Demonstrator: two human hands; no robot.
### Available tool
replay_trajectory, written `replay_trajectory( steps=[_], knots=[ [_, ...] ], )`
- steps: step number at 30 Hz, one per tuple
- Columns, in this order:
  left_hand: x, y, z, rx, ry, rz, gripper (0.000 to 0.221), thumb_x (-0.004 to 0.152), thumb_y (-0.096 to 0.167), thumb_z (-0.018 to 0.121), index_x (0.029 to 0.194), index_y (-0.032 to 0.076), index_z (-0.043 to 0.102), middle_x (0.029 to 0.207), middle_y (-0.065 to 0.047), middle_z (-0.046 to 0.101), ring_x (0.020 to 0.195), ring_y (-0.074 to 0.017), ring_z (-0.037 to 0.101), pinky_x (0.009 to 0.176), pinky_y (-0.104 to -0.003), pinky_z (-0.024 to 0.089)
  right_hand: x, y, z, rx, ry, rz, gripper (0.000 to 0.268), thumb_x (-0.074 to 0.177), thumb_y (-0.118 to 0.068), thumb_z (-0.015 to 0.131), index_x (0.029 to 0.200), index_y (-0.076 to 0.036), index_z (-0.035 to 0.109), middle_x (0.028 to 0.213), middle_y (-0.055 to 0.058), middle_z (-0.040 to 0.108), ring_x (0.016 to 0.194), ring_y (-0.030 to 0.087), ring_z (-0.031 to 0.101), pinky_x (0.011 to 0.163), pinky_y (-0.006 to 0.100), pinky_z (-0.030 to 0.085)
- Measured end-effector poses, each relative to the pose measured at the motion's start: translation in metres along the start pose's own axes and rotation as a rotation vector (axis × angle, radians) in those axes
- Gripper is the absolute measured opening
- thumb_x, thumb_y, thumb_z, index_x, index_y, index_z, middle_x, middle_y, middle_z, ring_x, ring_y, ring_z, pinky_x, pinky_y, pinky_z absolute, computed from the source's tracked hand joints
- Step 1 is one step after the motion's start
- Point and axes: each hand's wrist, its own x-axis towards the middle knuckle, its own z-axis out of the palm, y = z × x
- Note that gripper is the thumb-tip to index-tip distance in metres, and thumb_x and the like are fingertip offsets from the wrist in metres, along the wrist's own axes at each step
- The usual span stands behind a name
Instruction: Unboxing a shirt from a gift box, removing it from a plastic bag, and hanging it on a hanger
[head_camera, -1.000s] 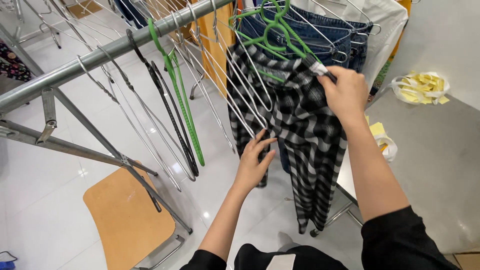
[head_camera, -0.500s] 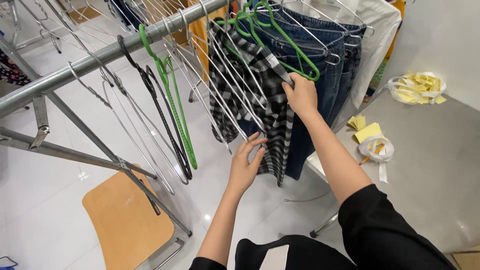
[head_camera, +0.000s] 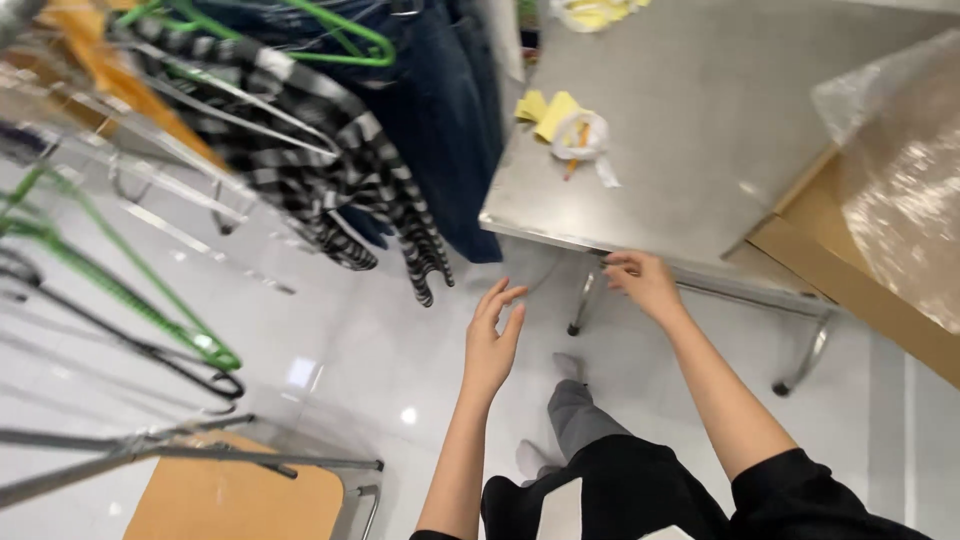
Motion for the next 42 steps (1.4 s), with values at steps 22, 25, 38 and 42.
replay_trajectory(
  steps=[22, 25, 38, 42],
  knots=[
    [0.026, 0.083, 0.390, 0.007, -0.616, 0.095, 0.027, 0.106, 0.017, 0.062, 0.128, 0.014, 0.077, 0.142, -0.019, 0.070, 0.132, -0.0433, 0.065, 0.101, -0.051, 0.058, -0.119, 0.177, -0.421, 1.127, 0.736, 0.082, 0.080, 0.114, -0.024, 0.068, 0.172, -0.009, 0.015, 0.172, 0.029, -0.018, 0.161, 0.047, -0.017, 0.130, 0.061, 0.000],
    [0.031, 0.093, 0.432, 0.004, -0.611, 0.030, 0.026, 0.106, 0.018, 0.062, 0.127, 0.015, 0.079, 0.138, -0.012, 0.074, 0.131, -0.0382, 0.067, 0.101, -0.049, 0.059, -0.107, 0.159, -0.426, 0.856, 0.726, 0.299, 0.053, 0.107, -0.025, 0.070, 0.154, -0.011, 0.053, 0.173, 0.023, 0.019, 0.164, 0.044, 0.002, 0.119, 0.081, -0.001],
    [0.038, 0.106, 0.519, -0.527, -0.754, -0.501, 0.090, 0.109, 0.062, 0.051, 0.156, -0.013, 0.033, 0.151, -0.036, 0.051, 0.136, -0.0422, 0.058, 0.112, -0.047, 0.053, -0.158, 0.139, -0.468, 0.821, 0.840, -0.025, 0.017, 0.108, -0.017, 0.070, 0.118, -0.003, 0.071, 0.110, 0.004, 0.073, 0.097, 0.016, 0.074, 0.079, 0.039, 0.070],
    [0.049, 0.120, 0.521, -0.926, -0.676, -0.636, 0.101, 0.102, 0.078, 0.047, 0.168, 0.004, 0.028, 0.167, -0.023, 0.041, 0.147, -0.0405, 0.048, 0.115, -0.048, 0.052, -0.190, 0.196, -0.469, 0.616, 0.907, 0.094, 0.016, 0.101, -0.017, 0.082, 0.110, -0.005, 0.075, 0.092, 0.002, 0.069, 0.084, 0.013, 0.070, 0.069, 0.032, 0.065]
  ],
)
